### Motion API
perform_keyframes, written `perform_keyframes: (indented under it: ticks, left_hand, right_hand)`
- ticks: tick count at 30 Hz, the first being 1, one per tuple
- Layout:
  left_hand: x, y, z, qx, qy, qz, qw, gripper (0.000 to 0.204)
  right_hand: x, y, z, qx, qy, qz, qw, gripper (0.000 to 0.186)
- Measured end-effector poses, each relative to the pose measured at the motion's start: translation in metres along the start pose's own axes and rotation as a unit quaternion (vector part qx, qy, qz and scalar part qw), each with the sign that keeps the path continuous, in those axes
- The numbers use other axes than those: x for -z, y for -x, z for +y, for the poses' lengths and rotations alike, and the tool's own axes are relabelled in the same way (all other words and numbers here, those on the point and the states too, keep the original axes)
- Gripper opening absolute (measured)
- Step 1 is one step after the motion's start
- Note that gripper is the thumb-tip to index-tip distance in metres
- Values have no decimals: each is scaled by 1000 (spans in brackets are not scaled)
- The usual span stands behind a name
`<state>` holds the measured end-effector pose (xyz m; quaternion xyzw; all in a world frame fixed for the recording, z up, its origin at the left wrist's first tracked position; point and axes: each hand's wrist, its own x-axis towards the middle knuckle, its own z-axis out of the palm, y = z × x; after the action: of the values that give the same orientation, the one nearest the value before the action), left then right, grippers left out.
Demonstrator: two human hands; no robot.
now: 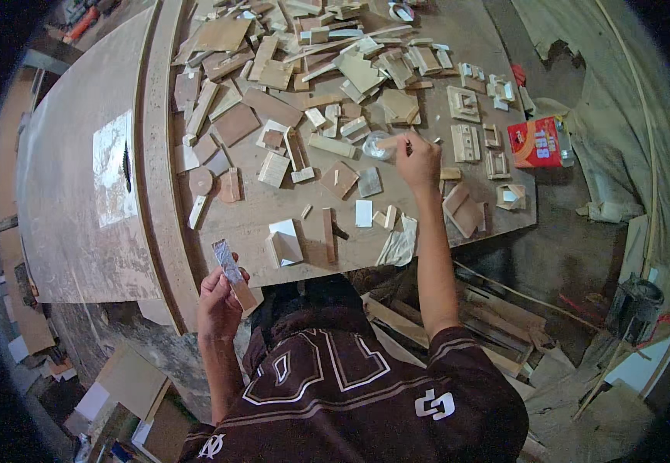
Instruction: The recorder uses a hand saw to cut a small wooden plank and then applies glue to join pieces of wood.
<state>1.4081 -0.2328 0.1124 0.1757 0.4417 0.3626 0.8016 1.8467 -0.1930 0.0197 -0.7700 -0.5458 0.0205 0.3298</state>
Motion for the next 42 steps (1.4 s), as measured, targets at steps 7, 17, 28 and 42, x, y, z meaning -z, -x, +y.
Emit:
perform_keyframes:
  ticks: [7, 17, 28, 42]
  left_hand:
    - [-1, -2, 1, 11, 3, -22, 1000, 61]
    - [-8, -4, -2, 1, 26, -25, 999, 51]
    - [-6, -4, -11, -8, 20, -10, 1000, 49]
    - [7, 5, -18, 11, -7, -17, 1000, 58]
  right_hand:
    - [-16, 11, 30, -5, -25, -50, 998, 10]
    - [-27, 14, 51, -170, -101, -9, 980, 15]
    - [-30, 16, 55, -186, -128, 11, 974, 18]
    - [-28, 23, 52, -184, -139, 47, 972, 18]
